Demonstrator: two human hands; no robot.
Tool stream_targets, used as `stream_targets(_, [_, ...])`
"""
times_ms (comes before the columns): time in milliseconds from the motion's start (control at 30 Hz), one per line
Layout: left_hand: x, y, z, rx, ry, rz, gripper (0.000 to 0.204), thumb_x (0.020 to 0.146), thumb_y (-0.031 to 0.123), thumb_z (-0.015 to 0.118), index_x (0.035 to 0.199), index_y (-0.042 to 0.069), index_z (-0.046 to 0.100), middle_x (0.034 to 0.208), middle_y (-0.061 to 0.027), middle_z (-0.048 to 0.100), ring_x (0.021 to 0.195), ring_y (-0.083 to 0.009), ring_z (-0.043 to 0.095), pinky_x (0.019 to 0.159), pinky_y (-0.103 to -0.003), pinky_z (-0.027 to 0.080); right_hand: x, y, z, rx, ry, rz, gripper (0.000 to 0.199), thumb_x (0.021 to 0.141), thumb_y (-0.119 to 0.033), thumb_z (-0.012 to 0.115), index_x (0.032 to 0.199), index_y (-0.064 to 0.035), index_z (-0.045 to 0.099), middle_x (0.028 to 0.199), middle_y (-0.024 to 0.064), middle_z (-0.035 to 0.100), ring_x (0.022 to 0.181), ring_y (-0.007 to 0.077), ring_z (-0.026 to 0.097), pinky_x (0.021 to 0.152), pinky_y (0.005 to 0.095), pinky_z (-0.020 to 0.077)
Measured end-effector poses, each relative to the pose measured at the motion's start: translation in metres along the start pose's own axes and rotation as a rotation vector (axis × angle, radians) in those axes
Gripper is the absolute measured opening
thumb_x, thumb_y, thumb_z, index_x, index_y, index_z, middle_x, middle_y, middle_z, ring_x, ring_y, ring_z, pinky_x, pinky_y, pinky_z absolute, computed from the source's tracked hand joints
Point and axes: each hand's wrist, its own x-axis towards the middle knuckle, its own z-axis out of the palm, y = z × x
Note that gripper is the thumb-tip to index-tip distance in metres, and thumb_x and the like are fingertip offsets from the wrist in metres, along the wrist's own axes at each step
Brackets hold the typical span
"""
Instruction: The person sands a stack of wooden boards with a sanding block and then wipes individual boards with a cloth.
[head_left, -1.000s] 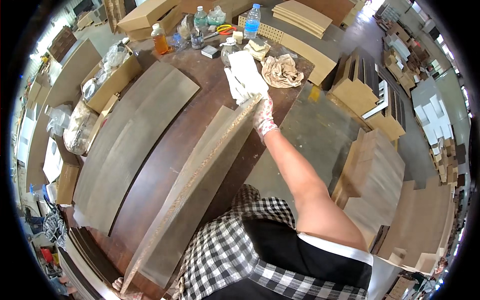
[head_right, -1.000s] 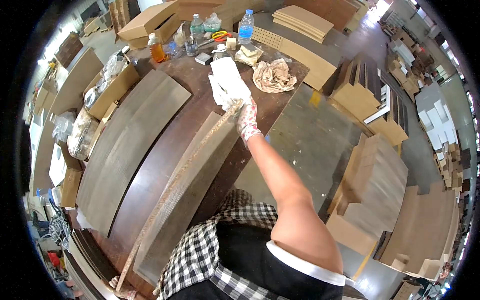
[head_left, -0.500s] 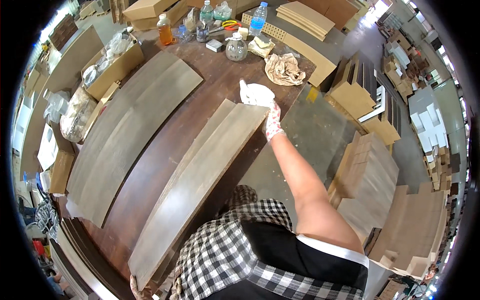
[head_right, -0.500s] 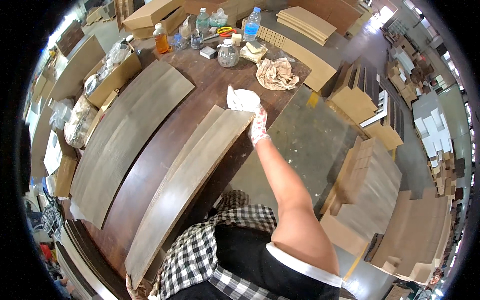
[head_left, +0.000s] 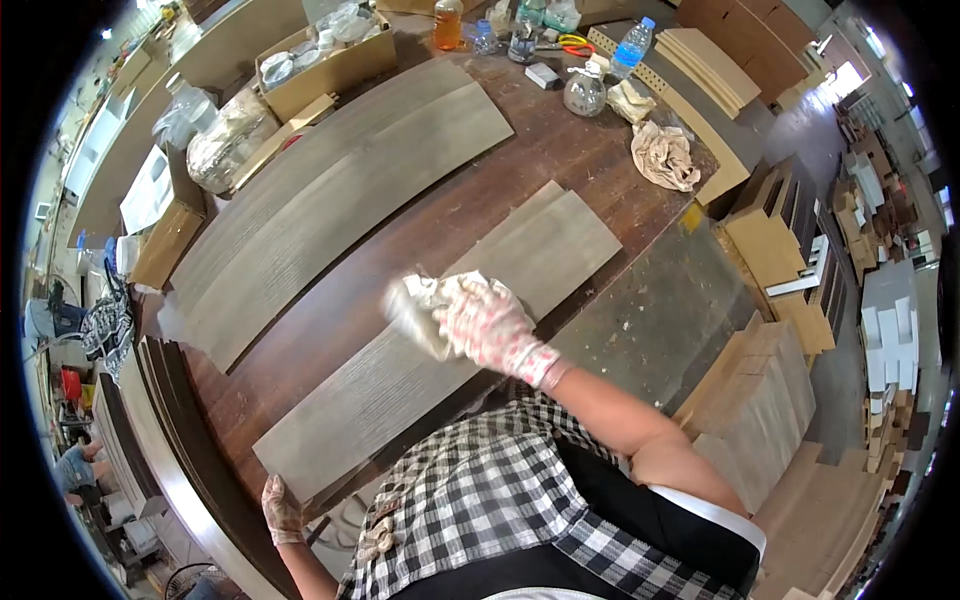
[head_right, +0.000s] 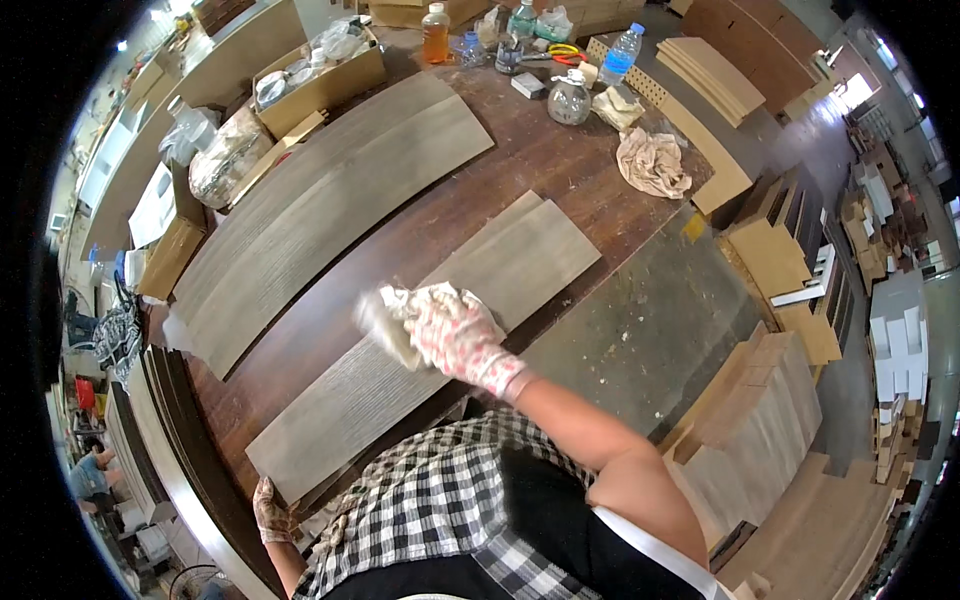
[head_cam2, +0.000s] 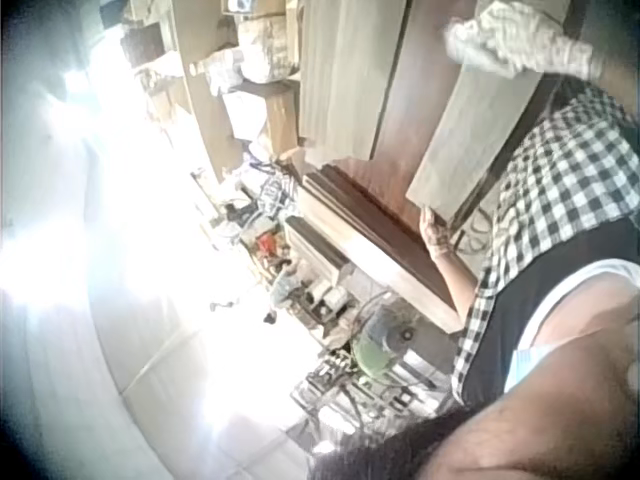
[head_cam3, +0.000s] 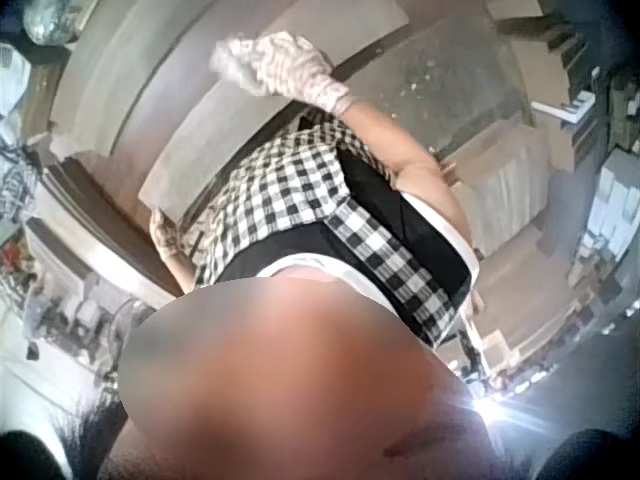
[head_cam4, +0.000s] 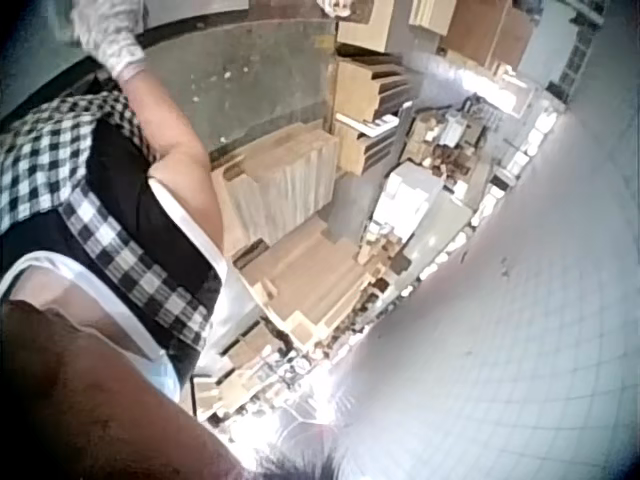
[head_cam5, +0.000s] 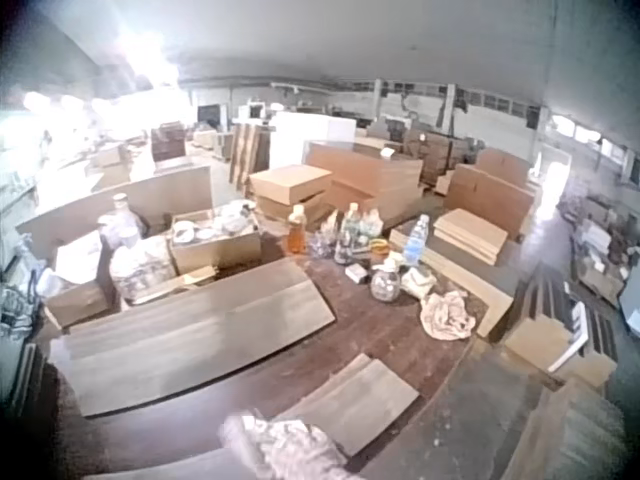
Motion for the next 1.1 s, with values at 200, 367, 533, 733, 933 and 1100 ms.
stream_targets(200, [-0.018,0.022,0.034,0.048,0.001,-0.006,0.028,0.086,0.025,0.051,0.105,0.003,0.054,0.096,-0.0044,0.058,0.086,-0.0178,0.056,0.07,-0.035,0.048,-0.013,0.145,0.049,0.281,-0.204,0.575,0.044,0.081,-0.05,0.046,0.086,-0.0084,0.06,0.076,0.0131,0.058,0.067,0.0243,0.056,0.061,0.0382,0.0456])
stream_targets(367, [-0.018,0.019,0.04,-0.064,0.001,0.05,0.029,0.087,0.02,0.05,0.107,-0.001,0.053,0.099,-0.0071,0.059,0.086,-0.0177,0.058,0.077,-0.031,0.047,-0.067,0.225,0.077,0.193,0.188,0.684,0.018,0.088,-0.017,0.041,0.087,-0.0051,0.055,0.085,0.0159,0.057,0.081,0.0292,0.054,0.074,0.0379,0.0441])
stream_targets(533, [-0.013,0.018,0.036,-0.092,0.002,0.014,0.029,0.086,0.02,0.051,0.105,-0.001,0.055,0.095,-0.007,0.06,0.084,-0.018,0.059,0.076,-0.032,0.048,-0.035,0.075,0.031,0.689,-0.053,0.51,0.025,0.083,-0.02,0.05,0.103,-0.0066,0.057,0.106,0.0135,0.056,0.1,0.028,0.051,0.087,0.0376,0.0414])
stream_targets(733, [-0.02,0.018,0.036,-0.094,-0.034,0.033,0.031,0.085,0.021,0.05,0.105,-0.002,0.055,0.096,-0.0072,0.06,0.083,-0.0169,0.058,0.075,-0.03,0.047,-0.042,0.16,0.037,0.845,-0.048,0.845,0.033,0.084,-0.031,0.05,0.092,-0.0021,0.062,0.087,0.0141,0.063,0.079,0.0241,0.06,0.072,0.0359,0.0452])
stream_targets(933, [-0.031,0.029,0.054,-0.058,-0.008,0.148,0.034,0.085,0.027,0.048,0.102,-0.002,0.055,0.094,-0.007,0.059,0.082,-0.0147,0.055,0.073,-0.028,0.045,-0.145,0.217,0.039,0.946,-0.255,0.611,0.029,0.085,-0.025,0.049,0.097,-0.002,0.061,0.084,0.0083,0.063,0.077,0.0179,0.057,0.074,0.0303,0.0457])
stream_targets(1100, [-0.033,0.053,0.064,0.203,0.086,0.317,0.031,0.085,0.029,0.049,0.093,0.001,0.06,0.082,-0.0013,0.059,0.075,-0.01,0.051,0.069,-0.025,0.042,-0.102,0.063,-0.031,1.79,-0.919,0.952,0.039,0.087,-0.037,0.049,0.091,-0.0004,0.059,0.084,0.0048,0.062,0.076,0.0159,0.058,0.072,0.0278,0.0478])
